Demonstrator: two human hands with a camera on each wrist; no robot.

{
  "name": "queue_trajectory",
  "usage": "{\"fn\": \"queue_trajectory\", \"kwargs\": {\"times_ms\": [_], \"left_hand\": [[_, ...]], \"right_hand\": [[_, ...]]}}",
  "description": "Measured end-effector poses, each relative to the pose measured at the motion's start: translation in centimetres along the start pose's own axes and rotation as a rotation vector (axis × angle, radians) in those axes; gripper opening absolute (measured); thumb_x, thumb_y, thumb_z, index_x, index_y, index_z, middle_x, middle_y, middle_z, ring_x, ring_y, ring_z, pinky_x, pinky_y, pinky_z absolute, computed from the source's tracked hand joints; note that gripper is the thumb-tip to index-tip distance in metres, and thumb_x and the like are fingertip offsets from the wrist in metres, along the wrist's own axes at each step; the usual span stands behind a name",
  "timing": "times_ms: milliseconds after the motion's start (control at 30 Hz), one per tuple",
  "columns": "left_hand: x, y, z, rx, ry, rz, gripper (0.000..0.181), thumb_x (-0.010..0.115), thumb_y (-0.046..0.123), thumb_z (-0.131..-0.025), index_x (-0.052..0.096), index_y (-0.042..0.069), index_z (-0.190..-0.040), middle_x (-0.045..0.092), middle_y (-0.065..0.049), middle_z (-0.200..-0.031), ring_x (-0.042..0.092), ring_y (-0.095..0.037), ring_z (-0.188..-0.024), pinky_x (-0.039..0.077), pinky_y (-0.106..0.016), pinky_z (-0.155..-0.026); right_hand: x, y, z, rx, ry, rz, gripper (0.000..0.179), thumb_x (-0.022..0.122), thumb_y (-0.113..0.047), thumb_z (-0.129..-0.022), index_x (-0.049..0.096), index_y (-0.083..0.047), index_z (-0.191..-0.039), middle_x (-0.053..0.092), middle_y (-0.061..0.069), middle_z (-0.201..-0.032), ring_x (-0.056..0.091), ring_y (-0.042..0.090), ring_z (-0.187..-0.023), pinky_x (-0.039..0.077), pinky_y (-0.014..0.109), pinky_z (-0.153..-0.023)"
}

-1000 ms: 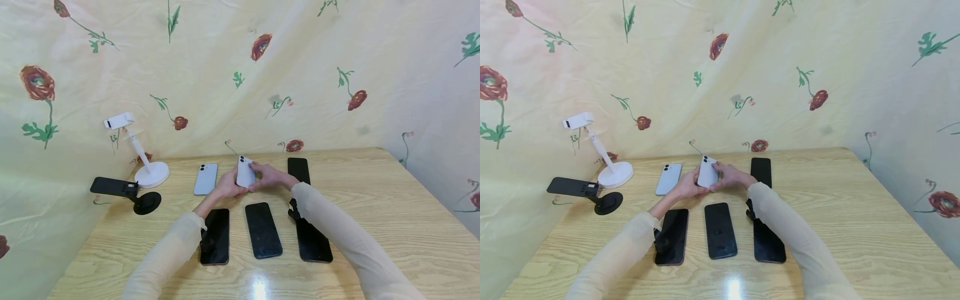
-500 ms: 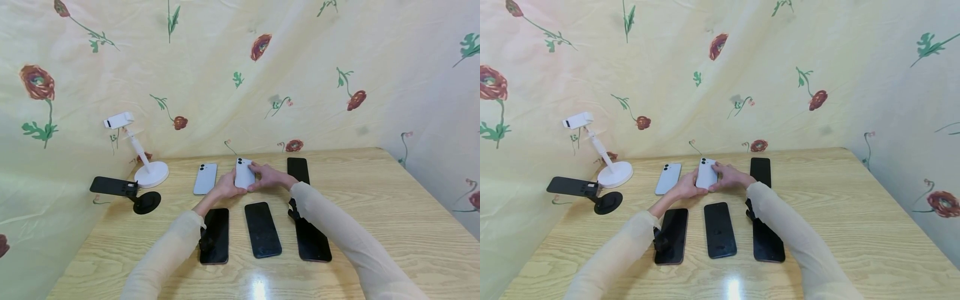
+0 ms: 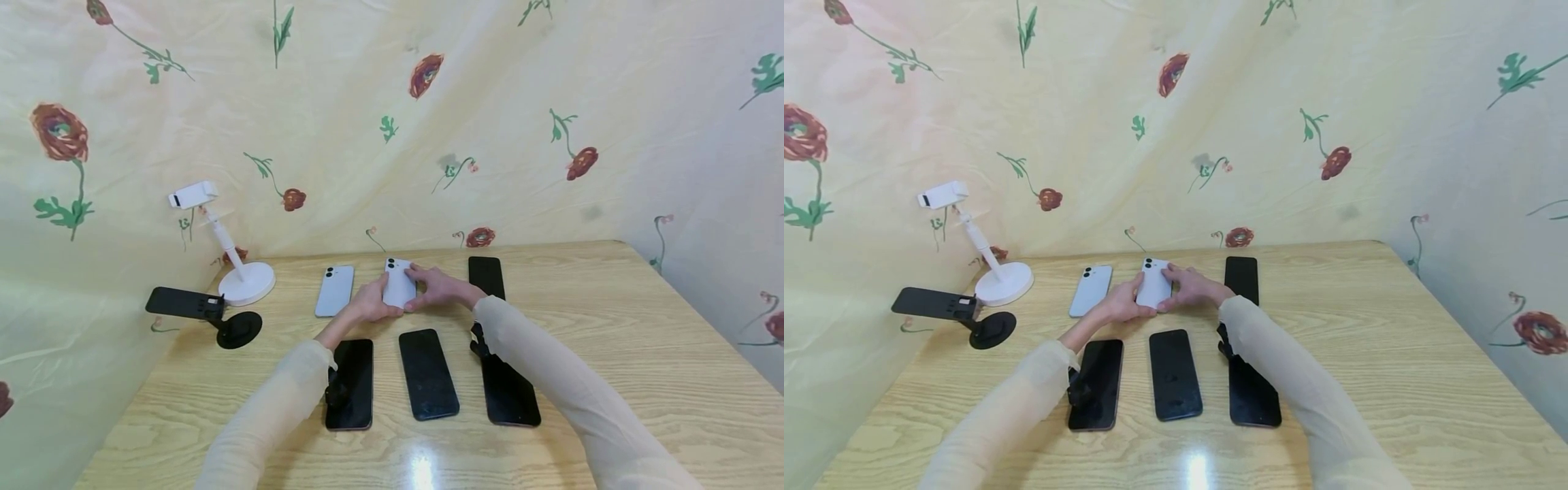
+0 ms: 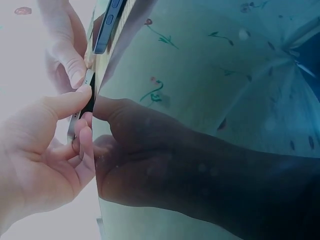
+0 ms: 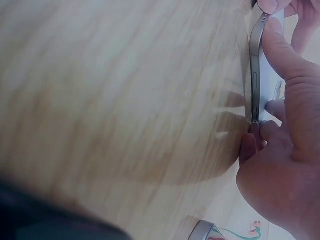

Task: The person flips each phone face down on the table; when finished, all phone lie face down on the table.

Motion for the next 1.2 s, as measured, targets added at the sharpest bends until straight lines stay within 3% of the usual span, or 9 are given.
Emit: {"fn": "queue_trajectory", "kwargs": {"times_ms": [67, 167, 233, 433, 600, 700, 800, 1067, 1200], "left_hand": [[0.00, 0.06, 0.02, -0.001, -0.008, -0.028, 0.094, 0.078, 0.027, -0.089, 0.020, -0.002, -0.157, 0.045, -0.026, -0.147, 0.062, -0.030, -0.106, 0.047, -0.036, -0.093], [-0.01, 0.14, 0.00, 0.006, -0.016, -0.054, 0.091, 0.077, 0.028, -0.090, 0.023, -0.002, -0.157, 0.037, -0.023, -0.153, 0.045, -0.033, -0.133, 0.036, -0.041, -0.108], [0.06, 0.13, -0.05, 0.001, -0.027, -0.061, 0.091, 0.076, 0.028, -0.091, 0.023, -0.001, -0.157, 0.035, -0.022, -0.155, 0.038, -0.033, -0.139, 0.032, -0.042, -0.112], [0.19, 0.03, -0.20, -0.023, -0.044, -0.080, 0.089, 0.076, 0.030, -0.091, 0.024, 0.000, -0.157, 0.035, -0.021, -0.156, 0.038, -0.031, -0.139, 0.032, -0.041, -0.112], [0.26, -0.06, -0.23, -0.040, -0.046, -0.078, 0.089, 0.077, 0.031, -0.090, 0.026, 0.001, -0.157, 0.037, -0.020, -0.155, 0.053, -0.029, -0.121, 0.045, -0.038, -0.098], [0.32, -0.20, -0.26, -0.064, -0.051, -0.064, 0.089, 0.077, 0.031, -0.090, 0.026, 0.003, -0.158, 0.040, -0.020, -0.153, 0.063, -0.025, -0.086, 0.052, -0.033, -0.073], [0.39, -0.36, -0.28, -0.093, -0.061, -0.035, 0.089, 0.078, 0.030, -0.090, 0.026, 0.005, -0.158, 0.044, -0.020, -0.149, 0.054, -0.019, -0.055, 0.046, -0.028, -0.052], [0.44, -0.42, -0.26, -0.111, -0.064, -0.002, 0.089, 0.079, 0.028, -0.089, 0.027, 0.006, -0.158, 0.051, -0.019, -0.138, 0.050, -0.015, -0.050, 0.044, -0.026, -0.048], [0.44, -0.36, -0.20, -0.123, -0.075, -0.002, 0.087, 0.079, 0.027, -0.089, 0.029, 0.006, -0.158, 0.065, -0.015, -0.101, 0.050, -0.015, -0.050, 0.043, -0.026, -0.048]], "right_hand": [[0.00, -0.04, 0.08, 0.005, -0.002, -0.004, 0.097, 0.075, -0.047, -0.088, 0.023, -0.009, -0.160, 0.008, 0.012, -0.166, 0.008, 0.043, -0.148, 0.016, 0.055, -0.116], [-0.04, -0.08, 0.12, 0.009, -0.002, -0.002, 0.096, 0.075, -0.047, -0.088, 0.023, -0.010, -0.160, 0.008, 0.012, -0.166, 0.007, 0.043, -0.148, 0.016, 0.055, -0.116], [-0.05, -0.09, 0.11, 0.011, -0.002, -0.003, 0.096, 0.075, -0.047, -0.089, 0.023, -0.010, -0.160, 0.008, 0.011, -0.166, 0.007, 0.043, -0.148, 0.016, 0.055, -0.116], [0.03, 0.03, 0.00, 0.010, -0.004, 0.002, 0.095, 0.075, -0.046, -0.089, 0.024, -0.010, -0.160, 0.008, 0.011, -0.166, 0.004, 0.046, -0.147, 0.014, 0.056, -0.116], [0.01, 0.06, 0.01, 0.008, 0.002, 0.011, 0.093, 0.075, -0.045, -0.089, 0.025, -0.010, -0.159, 0.009, 0.011, -0.166, 0.004, 0.046, -0.147, 0.013, 0.057, -0.116], [0.03, -0.05, 0.10, 0.004, 0.003, 0.013, 0.093, 0.075, -0.045, -0.089, 0.025, -0.009, -0.159, 0.009, 0.012, -0.166, 0.004, 0.046, -0.147, 0.014, 0.057, -0.116], [0.07, -0.18, 0.19, 0.001, 0.002, 0.012, 0.093, 0.075, -0.045, -0.089, 0.026, -0.009, -0.159, 0.009, 0.012, -0.166, 0.006, 0.046, -0.147, 0.015, 0.057, -0.116], [0.02, -0.16, 0.25, 0.005, 0.000, 0.014, 0.093, 0.075, -0.045, -0.089, 0.026, -0.009, -0.159, 0.009, 0.013, -0.166, 0.009, 0.044, -0.147, 0.017, 0.055, -0.116], [0.05, -0.20, 0.24, 0.007, -0.001, 0.011, 0.092, 0.075, -0.045, -0.089, 0.027, -0.009, -0.159, 0.009, 0.013, -0.166, 0.009, 0.045, -0.147, 0.017, 0.056, -0.115]]}}
Point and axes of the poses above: each hand's wrist, its own z-axis away from the middle knuckle, its own x-axis out of the palm, y = z × x, the point moved 8 cm from there along -z, towards the middle knuckle
